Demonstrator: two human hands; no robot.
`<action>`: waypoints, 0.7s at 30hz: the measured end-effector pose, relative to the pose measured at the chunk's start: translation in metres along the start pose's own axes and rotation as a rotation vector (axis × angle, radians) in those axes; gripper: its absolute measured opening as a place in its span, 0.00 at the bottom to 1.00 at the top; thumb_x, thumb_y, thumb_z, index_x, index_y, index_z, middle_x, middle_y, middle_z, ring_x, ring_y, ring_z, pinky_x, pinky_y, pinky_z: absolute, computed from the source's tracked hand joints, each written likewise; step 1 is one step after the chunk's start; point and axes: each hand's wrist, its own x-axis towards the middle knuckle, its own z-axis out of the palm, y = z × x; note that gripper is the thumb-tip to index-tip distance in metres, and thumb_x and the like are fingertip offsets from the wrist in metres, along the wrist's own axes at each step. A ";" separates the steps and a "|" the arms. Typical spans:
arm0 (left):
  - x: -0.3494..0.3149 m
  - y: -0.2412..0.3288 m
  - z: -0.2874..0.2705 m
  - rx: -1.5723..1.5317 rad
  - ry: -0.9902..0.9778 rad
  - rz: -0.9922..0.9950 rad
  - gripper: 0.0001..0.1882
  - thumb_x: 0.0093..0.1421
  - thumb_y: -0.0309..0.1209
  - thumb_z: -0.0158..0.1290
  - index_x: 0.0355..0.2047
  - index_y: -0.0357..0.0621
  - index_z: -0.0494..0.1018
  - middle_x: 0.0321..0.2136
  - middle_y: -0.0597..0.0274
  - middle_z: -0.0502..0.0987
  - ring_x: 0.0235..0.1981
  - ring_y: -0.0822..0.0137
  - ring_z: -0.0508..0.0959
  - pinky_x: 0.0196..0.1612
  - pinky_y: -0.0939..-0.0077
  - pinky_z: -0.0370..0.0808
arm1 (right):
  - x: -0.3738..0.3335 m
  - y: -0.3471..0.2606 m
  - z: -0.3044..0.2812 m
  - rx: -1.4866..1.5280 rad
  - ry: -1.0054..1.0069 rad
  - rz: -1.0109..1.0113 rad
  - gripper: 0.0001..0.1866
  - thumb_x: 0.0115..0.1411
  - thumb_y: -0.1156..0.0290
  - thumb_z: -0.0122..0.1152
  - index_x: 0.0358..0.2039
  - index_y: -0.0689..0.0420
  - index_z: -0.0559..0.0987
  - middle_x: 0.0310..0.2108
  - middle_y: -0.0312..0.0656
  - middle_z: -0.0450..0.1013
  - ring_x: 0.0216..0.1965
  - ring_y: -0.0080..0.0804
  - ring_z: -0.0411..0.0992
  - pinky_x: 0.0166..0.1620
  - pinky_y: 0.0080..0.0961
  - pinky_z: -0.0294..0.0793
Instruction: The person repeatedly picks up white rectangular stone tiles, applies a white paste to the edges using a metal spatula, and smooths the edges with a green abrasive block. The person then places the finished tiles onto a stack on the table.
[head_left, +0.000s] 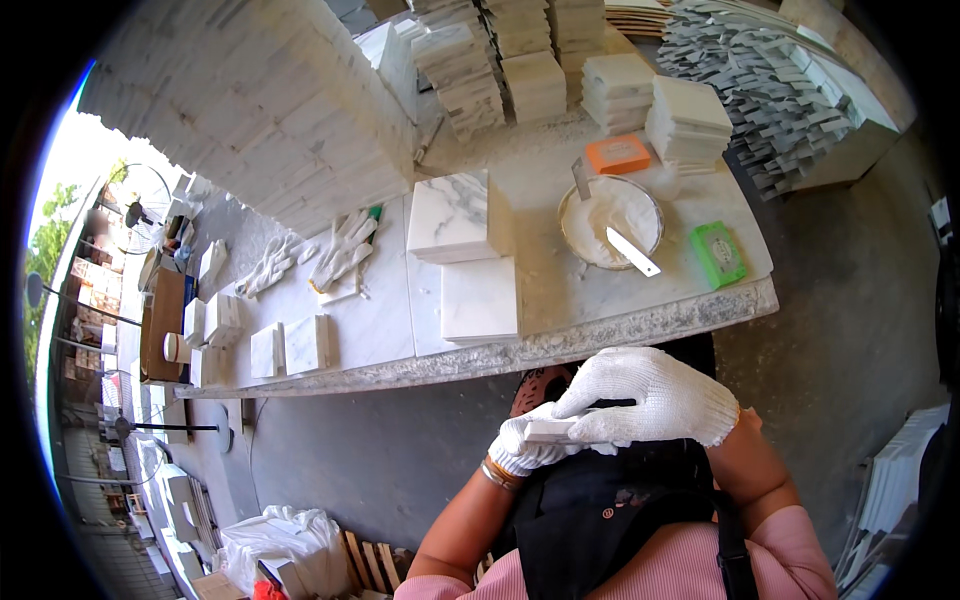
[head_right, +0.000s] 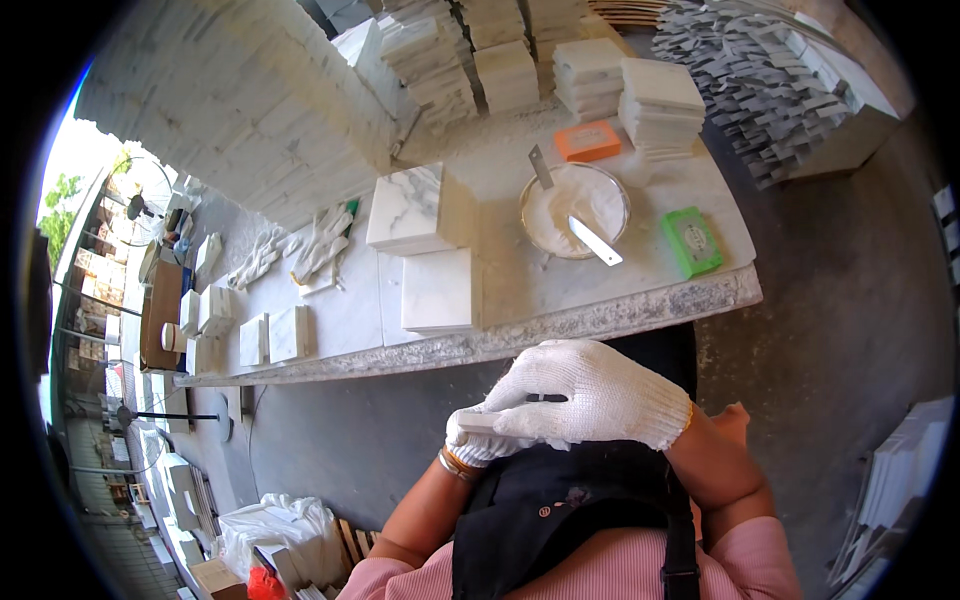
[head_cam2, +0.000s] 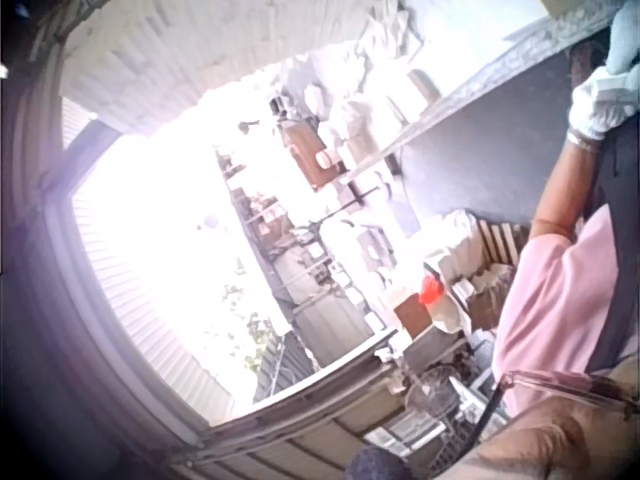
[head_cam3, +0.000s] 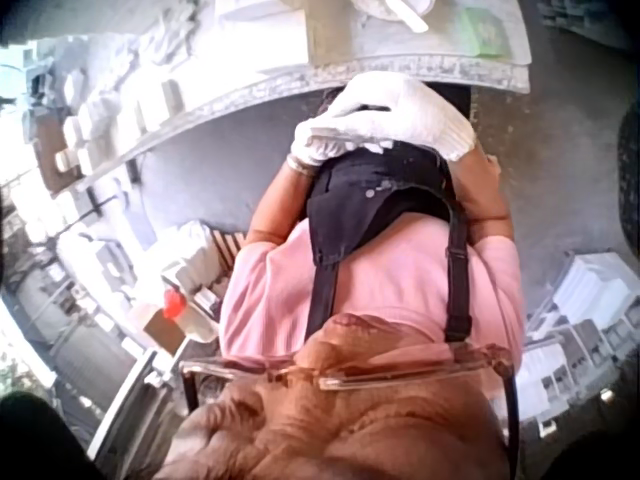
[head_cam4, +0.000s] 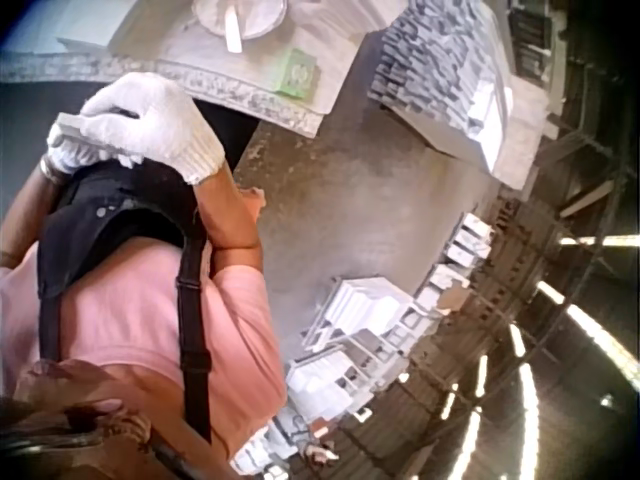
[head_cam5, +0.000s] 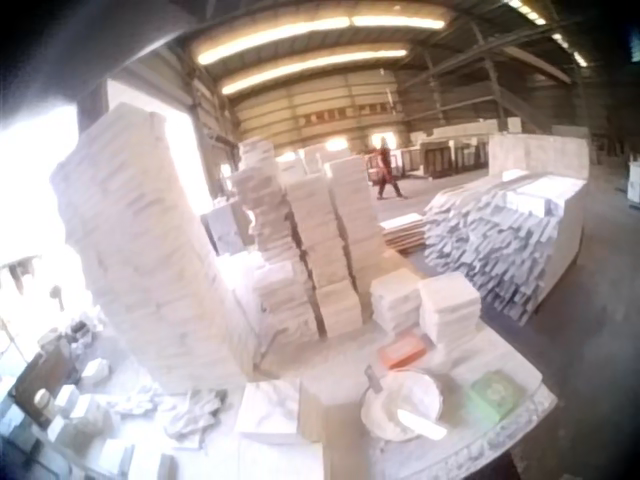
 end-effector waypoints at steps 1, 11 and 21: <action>0.002 -0.004 0.014 0.500 -0.045 0.171 0.63 0.44 0.47 0.71 0.74 0.40 0.48 0.61 0.39 0.70 0.59 0.50 0.77 0.59 0.59 0.74 | 0.003 -0.006 -0.001 0.033 -0.042 0.087 0.15 0.59 0.67 0.71 0.47 0.56 0.86 0.37 0.41 0.80 0.39 0.35 0.79 0.46 0.31 0.77; -0.006 -0.004 -0.003 0.604 0.076 0.139 0.66 0.42 0.60 0.70 0.71 0.32 0.54 0.62 0.28 0.68 0.60 0.30 0.72 0.59 0.51 0.73 | 0.032 -0.001 0.017 0.029 -0.070 0.016 0.16 0.62 0.59 0.66 0.44 0.57 0.85 0.42 0.44 0.81 0.44 0.37 0.81 0.50 0.31 0.79; 0.003 -0.009 0.004 0.524 0.023 0.154 0.64 0.55 0.73 0.52 0.74 0.33 0.48 0.70 0.34 0.58 0.69 0.40 0.64 0.65 0.50 0.69 | 0.001 0.036 -0.008 0.116 0.096 0.100 0.20 0.65 0.59 0.65 0.52 0.59 0.82 0.49 0.47 0.80 0.51 0.34 0.78 0.56 0.31 0.75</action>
